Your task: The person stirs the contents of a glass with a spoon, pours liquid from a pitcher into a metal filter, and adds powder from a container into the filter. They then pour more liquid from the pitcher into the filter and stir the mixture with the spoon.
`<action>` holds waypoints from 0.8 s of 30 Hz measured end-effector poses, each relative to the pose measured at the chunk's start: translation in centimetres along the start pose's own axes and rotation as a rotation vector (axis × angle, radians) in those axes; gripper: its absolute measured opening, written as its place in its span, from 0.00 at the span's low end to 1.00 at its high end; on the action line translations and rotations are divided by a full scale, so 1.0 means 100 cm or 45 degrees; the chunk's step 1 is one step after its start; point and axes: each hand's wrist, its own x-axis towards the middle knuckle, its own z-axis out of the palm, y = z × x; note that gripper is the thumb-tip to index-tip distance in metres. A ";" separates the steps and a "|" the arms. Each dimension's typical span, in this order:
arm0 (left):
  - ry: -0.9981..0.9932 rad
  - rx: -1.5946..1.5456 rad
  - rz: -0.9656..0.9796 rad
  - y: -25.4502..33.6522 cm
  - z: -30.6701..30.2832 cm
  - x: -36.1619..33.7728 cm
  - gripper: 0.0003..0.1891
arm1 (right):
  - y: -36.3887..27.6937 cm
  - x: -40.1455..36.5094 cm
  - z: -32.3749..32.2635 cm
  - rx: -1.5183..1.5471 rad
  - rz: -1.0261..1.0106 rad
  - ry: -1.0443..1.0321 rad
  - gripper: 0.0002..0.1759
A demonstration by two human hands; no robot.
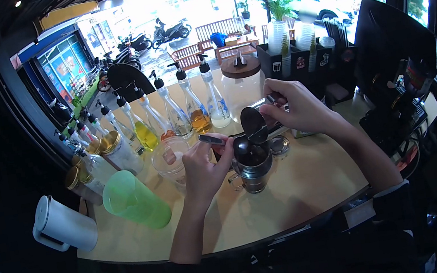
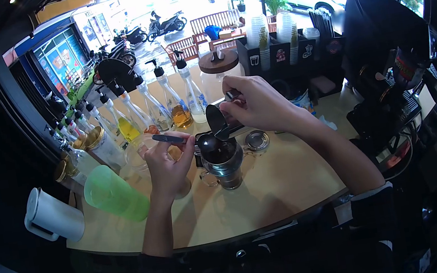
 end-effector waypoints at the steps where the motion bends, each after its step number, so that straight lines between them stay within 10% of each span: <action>1: -0.003 -0.001 0.000 0.000 0.000 0.000 0.05 | -0.004 0.000 -0.001 -0.009 -0.013 0.009 0.12; 24: 0.007 0.030 0.023 -0.002 0.002 -0.001 0.05 | -0.011 0.001 0.004 -0.039 -0.055 0.010 0.14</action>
